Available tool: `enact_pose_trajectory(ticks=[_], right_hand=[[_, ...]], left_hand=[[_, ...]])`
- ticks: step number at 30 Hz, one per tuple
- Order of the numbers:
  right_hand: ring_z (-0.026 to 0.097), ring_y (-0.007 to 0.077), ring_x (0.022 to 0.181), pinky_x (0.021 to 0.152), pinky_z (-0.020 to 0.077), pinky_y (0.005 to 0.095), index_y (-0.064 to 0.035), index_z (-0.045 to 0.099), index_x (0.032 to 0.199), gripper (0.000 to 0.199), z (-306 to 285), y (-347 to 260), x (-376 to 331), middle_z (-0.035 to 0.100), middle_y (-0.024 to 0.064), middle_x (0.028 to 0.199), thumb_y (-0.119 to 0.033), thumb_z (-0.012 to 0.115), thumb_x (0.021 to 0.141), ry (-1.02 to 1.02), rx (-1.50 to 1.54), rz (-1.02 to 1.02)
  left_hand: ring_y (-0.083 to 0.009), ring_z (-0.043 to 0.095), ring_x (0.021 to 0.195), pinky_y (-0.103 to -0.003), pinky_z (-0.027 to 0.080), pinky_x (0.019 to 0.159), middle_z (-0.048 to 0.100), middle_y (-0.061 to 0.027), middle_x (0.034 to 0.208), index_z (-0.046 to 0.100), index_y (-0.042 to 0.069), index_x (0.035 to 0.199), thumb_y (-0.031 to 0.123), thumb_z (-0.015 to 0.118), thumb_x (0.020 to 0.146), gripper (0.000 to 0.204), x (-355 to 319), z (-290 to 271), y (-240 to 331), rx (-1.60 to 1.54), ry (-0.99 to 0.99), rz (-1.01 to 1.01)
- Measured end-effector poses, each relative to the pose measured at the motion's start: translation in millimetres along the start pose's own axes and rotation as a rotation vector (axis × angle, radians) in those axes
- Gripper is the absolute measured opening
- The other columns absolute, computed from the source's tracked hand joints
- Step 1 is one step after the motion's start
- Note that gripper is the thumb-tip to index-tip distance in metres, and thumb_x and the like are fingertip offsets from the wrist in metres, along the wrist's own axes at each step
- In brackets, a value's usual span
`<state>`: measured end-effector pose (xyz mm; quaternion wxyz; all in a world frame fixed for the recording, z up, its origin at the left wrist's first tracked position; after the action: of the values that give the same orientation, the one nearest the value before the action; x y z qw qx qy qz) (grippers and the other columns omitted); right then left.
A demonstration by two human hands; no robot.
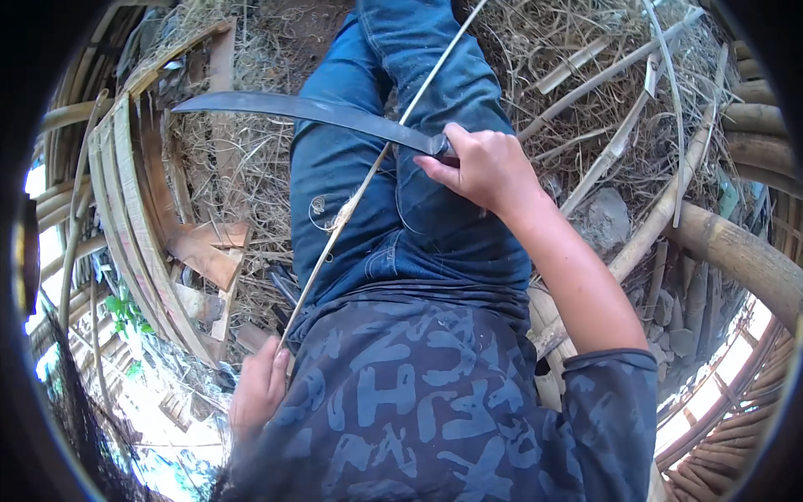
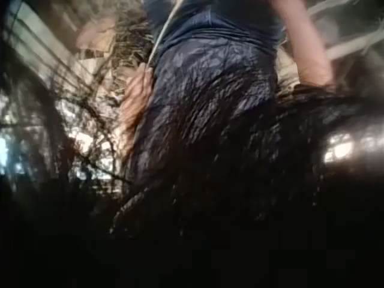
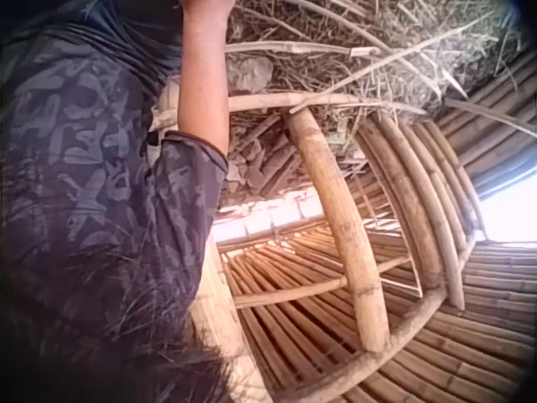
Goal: The person shaves and scrapes a bamboo strip with a knife.
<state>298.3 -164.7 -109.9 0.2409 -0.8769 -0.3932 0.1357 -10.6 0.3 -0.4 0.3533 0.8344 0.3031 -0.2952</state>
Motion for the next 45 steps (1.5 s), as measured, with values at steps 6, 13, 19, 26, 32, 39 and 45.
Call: enact_pose_trajectory(ticks=[6,13,19,26,32,39,45], right_hand=[[0.067,0.0376,0.067,0.060,0.0539,0.0470,-0.0045,0.062,0.085,0.053,6,13,3,0.067,0.0152,0.066,-0.057,0.066,0.084,-0.020,-0.070,-0.013],[0.064,0.0426,0.071,0.062,0.0505,0.0485,-0.0019,0.058,0.078,0.050,3,22,5,0.064,0.0206,0.068,-0.050,0.065,0.087,-0.018,-0.048,0.015],[0.068,0.0390,0.071,0.061,0.0536,0.0481,-0.0041,0.059,0.077,0.057,7,23,3,0.067,0.0184,0.070,-0.060,0.064,0.084,-0.005,-0.103,0.034],[0.068,0.0410,0.072,0.065,0.0534,0.0496,-0.0018,0.062,0.078,0.059,7,37,12,0.066,0.0219,0.070,-0.060,0.062,0.086,0.004,-0.074,0.157],[0.066,0.0453,0.075,0.067,0.0508,0.0509,0.0025,0.064,0.077,0.056,-1,53,12,0.066,0.0261,0.073,-0.052,0.060,0.089,0.094,0.081,0.257],[0.067,0.0391,0.068,0.064,0.0530,0.0453,-0.0029,0.060,0.070,0.046,-3,21,5,0.066,0.0175,0.066,-0.046,0.074,0.079,-0.007,0.043,0.240],[0.066,0.0378,0.070,0.063,0.0536,0.0470,-0.0067,0.060,0.074,0.025,1,1,-4,0.066,0.0163,0.068,-0.025,0.075,0.072,0.020,-0.062,-0.003]], left_hand=[[-0.0515,0.054,0.071,-0.056,0.038,0.061,0.055,-0.0286,0.069,0.048,0.002,0.092,0.021,0.046,0.102,0.021,-3,34,-2,-0.167,-0.107,-0.125],[-0.0498,0.056,0.068,-0.056,0.039,0.059,0.056,-0.0276,0.066,0.047,0.004,0.093,0.020,0.046,0.103,0.019,-18,24,5,-0.014,-0.047,-0.117],[-0.0477,0.057,0.065,-0.055,0.040,0.056,0.055,-0.0259,0.063,0.047,0.004,0.092,0.019,0.048,0.101,0.017,-24,13,4,0.039,-0.020,-0.129],[-0.0471,0.057,0.063,-0.055,0.040,0.056,0.055,-0.0249,0.062,0.047,0.004,0.091,0.018,0.050,0.100,0.017,-39,13,-8,0.011,-0.001,-0.143],[-0.0456,0.056,0.060,-0.053,0.039,0.055,0.055,-0.0243,0.062,0.048,0.004,0.089,0.016,0.053,0.098,0.015,-64,14,-34,-0.027,-0.025,-0.199],[-0.0472,0.054,0.062,-0.054,0.038,0.059,0.054,-0.0259,0.064,0.048,0.003,0.087,0.017,0.053,0.097,0.018,-38,11,-18,0.000,-0.016,-0.133],[-0.0503,0.051,0.066,-0.054,0.037,0.060,0.052,-0.0279,0.066,0.046,0.000,0.085,0.017,0.051,0.098,0.022,-3,21,-3,-0.103,-0.095,-0.071]])
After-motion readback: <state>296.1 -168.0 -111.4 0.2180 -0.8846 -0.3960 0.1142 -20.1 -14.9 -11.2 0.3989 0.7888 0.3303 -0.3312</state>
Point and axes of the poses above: each hand's wrist, its own x-axis towards the middle knuckle, its own z-axis out of the palm, y = z × x, the point moved 8 cm from there along x, towards the middle knuckle
